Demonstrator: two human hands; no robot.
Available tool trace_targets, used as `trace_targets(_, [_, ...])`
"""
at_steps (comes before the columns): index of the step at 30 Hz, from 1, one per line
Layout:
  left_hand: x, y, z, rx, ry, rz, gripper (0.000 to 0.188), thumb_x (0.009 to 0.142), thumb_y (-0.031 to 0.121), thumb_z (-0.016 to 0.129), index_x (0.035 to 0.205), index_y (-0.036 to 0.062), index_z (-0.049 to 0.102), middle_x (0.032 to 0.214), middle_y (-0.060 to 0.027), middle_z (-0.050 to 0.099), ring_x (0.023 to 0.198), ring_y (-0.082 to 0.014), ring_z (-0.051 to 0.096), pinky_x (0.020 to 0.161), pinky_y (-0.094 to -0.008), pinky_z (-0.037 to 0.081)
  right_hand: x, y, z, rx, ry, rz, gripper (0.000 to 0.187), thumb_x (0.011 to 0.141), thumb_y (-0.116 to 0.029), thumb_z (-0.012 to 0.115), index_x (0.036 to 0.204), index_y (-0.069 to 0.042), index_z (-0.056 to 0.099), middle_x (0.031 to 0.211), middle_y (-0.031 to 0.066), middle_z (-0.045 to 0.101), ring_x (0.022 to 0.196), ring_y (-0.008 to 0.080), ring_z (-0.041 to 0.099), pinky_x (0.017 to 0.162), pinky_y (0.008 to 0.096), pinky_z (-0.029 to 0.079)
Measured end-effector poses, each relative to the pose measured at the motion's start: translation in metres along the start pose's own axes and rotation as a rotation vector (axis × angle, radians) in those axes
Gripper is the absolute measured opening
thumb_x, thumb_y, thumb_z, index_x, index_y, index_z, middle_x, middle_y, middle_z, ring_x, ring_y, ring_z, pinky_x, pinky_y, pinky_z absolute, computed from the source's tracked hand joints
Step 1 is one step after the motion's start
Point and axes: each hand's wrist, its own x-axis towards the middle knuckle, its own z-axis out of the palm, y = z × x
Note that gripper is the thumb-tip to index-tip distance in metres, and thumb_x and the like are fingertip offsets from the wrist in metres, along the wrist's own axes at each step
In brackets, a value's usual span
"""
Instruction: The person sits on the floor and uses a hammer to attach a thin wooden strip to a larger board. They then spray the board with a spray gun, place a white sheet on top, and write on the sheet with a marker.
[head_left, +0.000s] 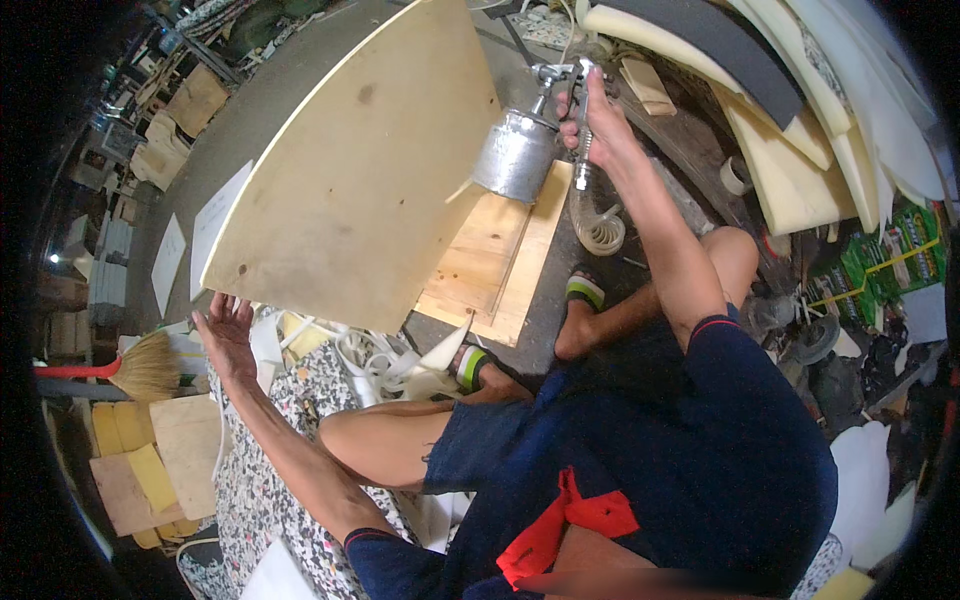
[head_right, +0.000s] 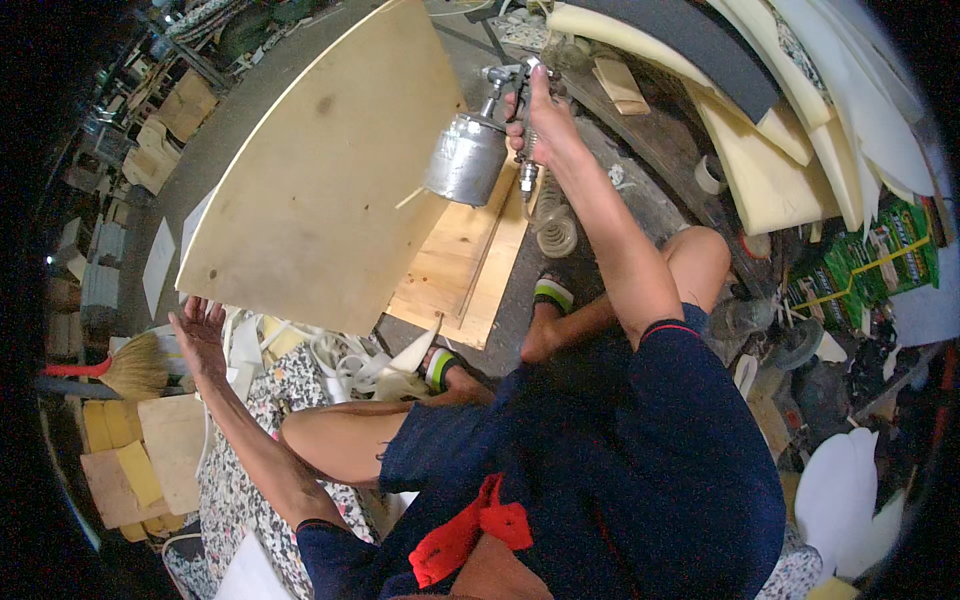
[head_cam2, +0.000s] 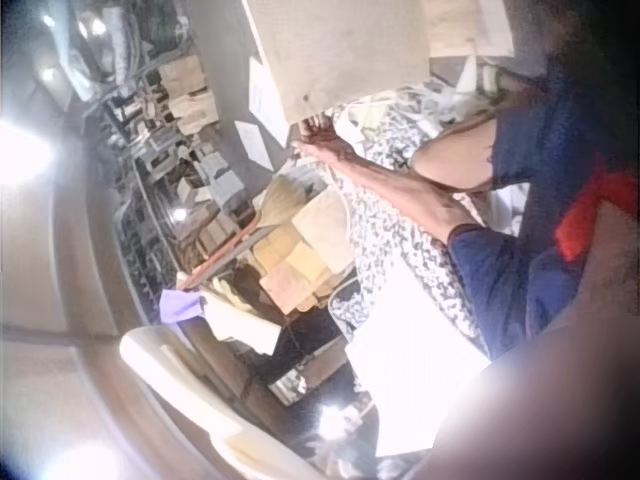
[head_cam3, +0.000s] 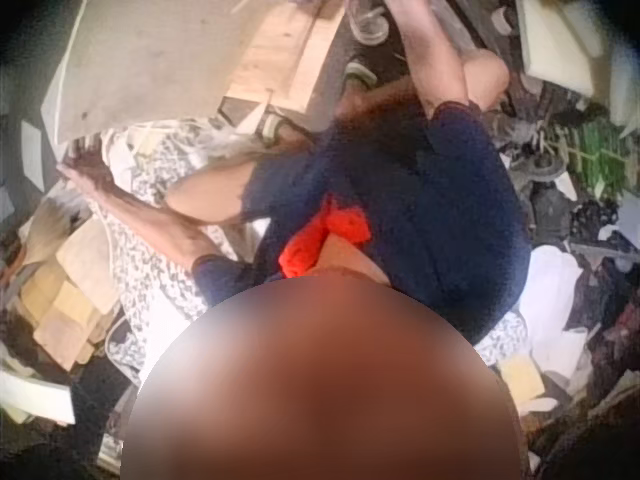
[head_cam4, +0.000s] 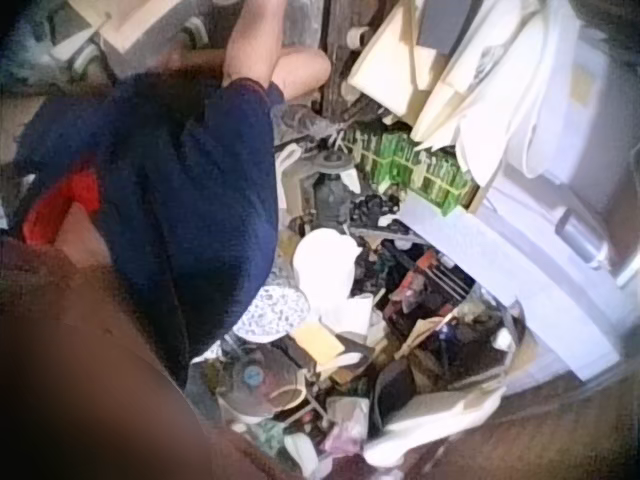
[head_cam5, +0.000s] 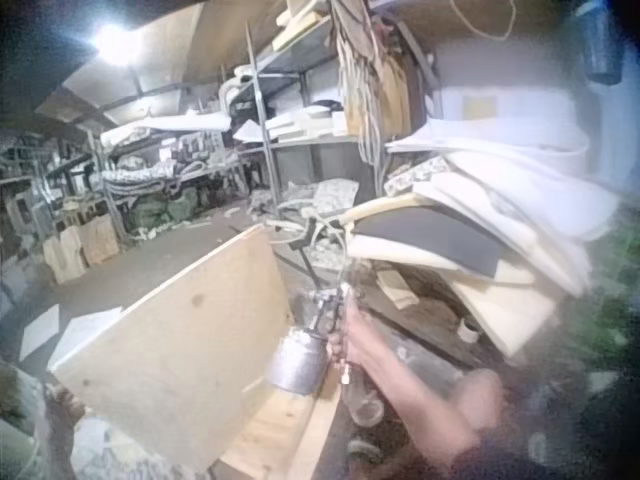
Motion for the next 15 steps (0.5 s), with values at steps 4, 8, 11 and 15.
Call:
trace_targets(4, [0.006, -0.005, 0.000, -0.002, 0.035, -0.033, 0.075, 0.101, 0.063, 0.038, 0.143, 0.0020, 0.047, 0.147, -0.0147, 0.049, 0.129, -0.0288, 0.053, 0.106, -0.0410, 0.042, -0.011, 0.009, -0.043, -0.057, 0.027, 0.052, 0.064, 0.096, -0.068, 0.046, 0.091, -0.006, 0.060, 0.072, 0.0074, 0.062, 0.047, 0.0122, 0.045, 0.040, 0.0287, 0.038])
trace_targets(8, [0.009, -0.017, 0.010, -0.113, 0.177, -0.085, 0.079, 0.098, 0.068, 0.039, 0.149, 0.0073, 0.041, 0.149, -0.0166, 0.045, 0.131, -0.0314, 0.050, 0.108, -0.0455, 0.039, -0.031, -0.011, -0.081, -0.328, 0.073, -0.152, 0.059, 0.096, -0.063, 0.051, 0.095, -0.005, 0.061, 0.077, 0.0053, 0.066, 0.051, 0.0110, 0.048, 0.041, 0.0281, 0.039])
trace_targets(11, [0.016, -0.025, 0.021, -0.083, 0.124, -0.061, 0.085, 0.094, 0.072, 0.043, 0.156, 0.0149, 0.029, 0.151, -0.0193, 0.040, 0.130, -0.0345, 0.048, 0.111, -0.0484, 0.036, -0.045, -0.046, -0.104, -0.553, 0.154, -0.239, 0.041, 0.099, -0.046, 0.057, 0.095, -0.006, 0.065, 0.073, 0.0045, 0.062, 0.056, 0.0107, 0.054, 0.048, 0.0264, 0.044])
trace_targets(15, [0.041, -0.026, 0.031, 0.063, 0.162, -0.051, 0.090, 0.093, 0.072, 0.047, 0.158, 0.0150, 0.021, 0.156, -0.0219, 0.029, 0.138, -0.0413, 0.037, 0.113, -0.0538, 0.033, -0.033, -0.079, -0.153, -0.723, 0.152, -0.335, 0.025, 0.095, -0.030, 0.063, 0.087, -0.007, 0.065, 0.065, 0.0000, 0.057, 0.053, 0.0086, 0.051, 0.048, 0.0258, 0.039])
